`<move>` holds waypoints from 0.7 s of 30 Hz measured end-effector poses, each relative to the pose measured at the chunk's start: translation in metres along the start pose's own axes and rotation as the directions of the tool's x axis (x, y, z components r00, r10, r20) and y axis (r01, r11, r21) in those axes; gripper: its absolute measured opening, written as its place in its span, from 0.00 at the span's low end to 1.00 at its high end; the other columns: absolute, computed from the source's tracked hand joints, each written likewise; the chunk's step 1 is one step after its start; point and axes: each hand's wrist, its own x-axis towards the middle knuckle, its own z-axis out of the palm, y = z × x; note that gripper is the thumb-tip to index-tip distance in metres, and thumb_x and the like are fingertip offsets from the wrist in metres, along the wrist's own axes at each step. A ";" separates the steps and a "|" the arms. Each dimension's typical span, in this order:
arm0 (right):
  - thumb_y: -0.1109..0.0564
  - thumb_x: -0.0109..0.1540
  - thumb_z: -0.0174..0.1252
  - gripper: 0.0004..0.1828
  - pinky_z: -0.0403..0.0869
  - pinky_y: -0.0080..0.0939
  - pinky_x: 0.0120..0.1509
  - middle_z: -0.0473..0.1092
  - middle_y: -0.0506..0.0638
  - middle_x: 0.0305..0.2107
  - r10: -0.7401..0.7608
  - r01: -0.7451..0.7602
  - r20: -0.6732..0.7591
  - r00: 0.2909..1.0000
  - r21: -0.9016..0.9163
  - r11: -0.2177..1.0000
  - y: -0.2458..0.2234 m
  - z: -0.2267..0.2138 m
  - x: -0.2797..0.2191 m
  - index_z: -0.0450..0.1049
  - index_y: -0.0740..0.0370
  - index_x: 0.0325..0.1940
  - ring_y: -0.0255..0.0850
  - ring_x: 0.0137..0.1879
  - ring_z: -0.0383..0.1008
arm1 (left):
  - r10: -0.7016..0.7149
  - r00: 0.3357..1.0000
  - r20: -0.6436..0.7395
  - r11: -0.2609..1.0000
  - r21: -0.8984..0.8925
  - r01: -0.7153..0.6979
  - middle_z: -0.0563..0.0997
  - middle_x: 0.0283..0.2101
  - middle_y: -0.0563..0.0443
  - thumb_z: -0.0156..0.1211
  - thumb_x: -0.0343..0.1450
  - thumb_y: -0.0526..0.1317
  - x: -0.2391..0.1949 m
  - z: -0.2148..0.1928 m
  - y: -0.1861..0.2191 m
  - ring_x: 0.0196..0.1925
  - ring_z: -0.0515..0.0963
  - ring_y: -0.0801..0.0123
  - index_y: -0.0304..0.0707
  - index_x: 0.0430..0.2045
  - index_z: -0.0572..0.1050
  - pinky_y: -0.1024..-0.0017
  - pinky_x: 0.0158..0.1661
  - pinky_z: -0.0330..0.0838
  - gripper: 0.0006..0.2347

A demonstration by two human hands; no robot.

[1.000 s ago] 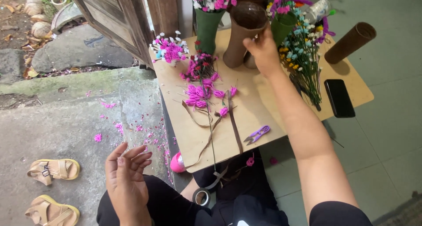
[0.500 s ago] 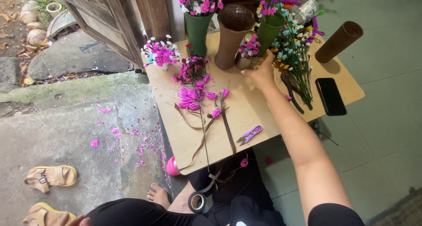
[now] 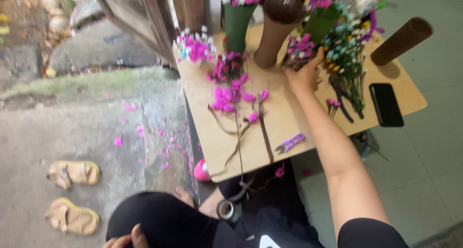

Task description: Preparing a floral arrangement by wrapping a vase with tape and organizing flowers on a table.

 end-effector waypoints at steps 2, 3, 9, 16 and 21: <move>0.39 0.61 0.74 0.60 0.57 0.71 0.70 0.60 0.62 0.64 -0.078 0.077 -0.056 0.995 -0.020 0.997 0.019 0.000 0.001 0.31 0.32 0.77 0.68 0.69 0.58 | 0.000 1.000 0.013 0.994 0.112 -0.002 0.77 0.33 0.58 0.73 0.66 0.53 0.017 -0.029 0.082 0.33 0.75 0.62 0.54 0.33 0.81 0.64 0.44 0.66 0.11; 0.39 0.61 0.74 0.60 0.57 0.71 0.70 0.60 0.62 0.64 -0.067 0.066 -0.029 0.997 -0.042 0.997 0.027 -0.001 -0.005 0.31 0.32 0.77 0.68 0.69 0.58 | -0.018 0.999 0.042 0.992 0.128 0.013 0.77 0.33 0.58 0.73 0.66 0.53 0.036 -0.037 0.113 0.33 0.75 0.62 0.54 0.33 0.81 0.64 0.44 0.66 0.11; 0.61 0.70 0.83 0.66 0.73 0.61 0.77 0.54 0.80 0.70 -0.588 0.595 -0.103 0.802 0.054 0.802 0.071 -0.034 -0.048 0.28 0.43 0.81 0.74 0.77 0.57 | 0.059 0.883 0.465 0.988 0.097 -0.117 0.80 0.39 0.57 0.65 0.67 0.50 0.097 -0.015 0.229 0.41 0.81 0.64 0.52 0.37 0.80 0.62 0.51 0.66 0.10; 0.68 0.68 0.53 0.08 0.74 0.56 0.51 0.71 0.63 0.40 -0.976 0.997 -0.201 0.078 0.023 0.075 0.136 -0.069 -0.189 0.70 0.73 0.50 0.58 0.44 0.73 | -0.189 0.203 0.961 0.978 0.203 -0.050 0.76 0.40 0.41 0.52 0.72 0.45 -0.029 0.121 0.221 0.39 0.81 0.48 0.44 0.42 0.68 0.55 0.31 0.77 0.10; 0.51 0.62 0.65 0.12 0.68 0.51 0.54 0.72 0.53 0.36 -0.973 0.997 0.227 -0.038 0.079 -0.020 0.204 -0.012 -0.238 0.77 0.62 0.42 0.48 0.40 0.72 | -0.315 0.068 0.947 0.934 0.322 -0.153 0.71 0.52 0.39 0.59 0.67 0.44 -0.117 0.195 0.193 0.49 0.81 0.54 0.41 0.59 0.60 0.64 0.42 0.79 0.26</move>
